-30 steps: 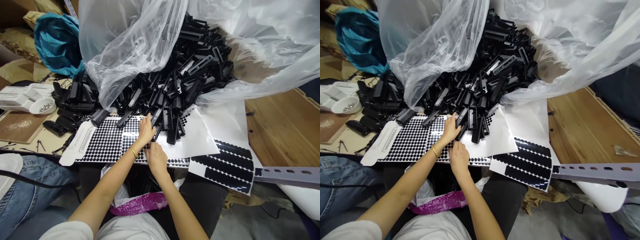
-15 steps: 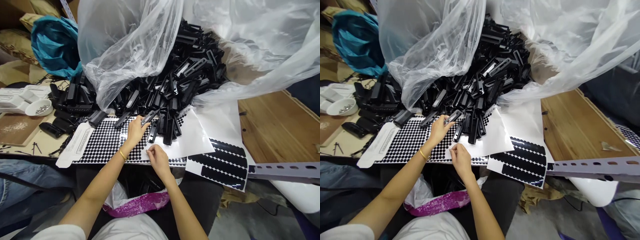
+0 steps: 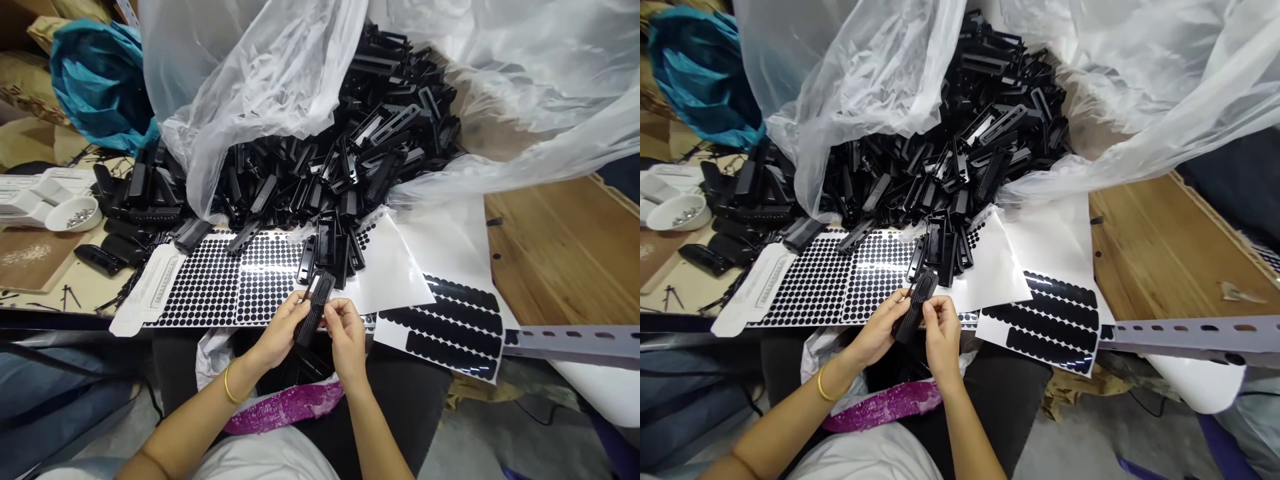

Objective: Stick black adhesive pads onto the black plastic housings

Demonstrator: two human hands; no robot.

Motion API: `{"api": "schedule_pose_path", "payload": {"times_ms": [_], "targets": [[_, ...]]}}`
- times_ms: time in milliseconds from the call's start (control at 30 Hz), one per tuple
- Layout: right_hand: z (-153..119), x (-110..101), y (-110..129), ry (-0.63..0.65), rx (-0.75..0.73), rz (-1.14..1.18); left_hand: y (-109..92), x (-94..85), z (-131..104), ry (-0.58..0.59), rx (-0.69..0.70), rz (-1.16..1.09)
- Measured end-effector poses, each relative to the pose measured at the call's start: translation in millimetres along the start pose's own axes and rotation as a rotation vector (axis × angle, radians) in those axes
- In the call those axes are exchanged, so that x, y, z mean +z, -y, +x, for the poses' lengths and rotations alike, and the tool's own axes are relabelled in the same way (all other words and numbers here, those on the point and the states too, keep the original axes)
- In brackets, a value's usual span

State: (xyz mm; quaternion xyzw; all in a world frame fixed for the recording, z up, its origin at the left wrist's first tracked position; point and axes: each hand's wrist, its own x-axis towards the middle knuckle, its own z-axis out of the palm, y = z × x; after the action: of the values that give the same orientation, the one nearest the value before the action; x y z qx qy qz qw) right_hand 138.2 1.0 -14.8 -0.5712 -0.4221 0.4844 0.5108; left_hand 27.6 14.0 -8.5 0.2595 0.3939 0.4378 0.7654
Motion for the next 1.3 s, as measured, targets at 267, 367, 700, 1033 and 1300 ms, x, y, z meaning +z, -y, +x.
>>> {"api": "schedule_pose_path", "payload": {"times_ms": [267,367,700,1033,1300], "targets": [[-3.0,2.9,-4.3,-0.032,-0.007,-0.1,2.6,1.3,-2.4,-0.035,0.062,0.094],[-2.9,5.3,-2.6,-0.04,-0.023,-0.139,3.0,1.8,-2.8,-0.052,0.08,0.129],[-1.1,8.8,1.9,-0.08,-0.161,-0.325,6.0,1.7,-1.5,-0.093,0.168,0.249],[-9.2,-34.7,-4.7,-0.278,-0.267,-0.56,8.7,0.3,1.9,0.074,0.006,0.136],[-23.5,-133.3,-15.7,-0.351,-0.448,-1.062,23.4,6.0,1.8,0.131,-0.139,0.067]]}}
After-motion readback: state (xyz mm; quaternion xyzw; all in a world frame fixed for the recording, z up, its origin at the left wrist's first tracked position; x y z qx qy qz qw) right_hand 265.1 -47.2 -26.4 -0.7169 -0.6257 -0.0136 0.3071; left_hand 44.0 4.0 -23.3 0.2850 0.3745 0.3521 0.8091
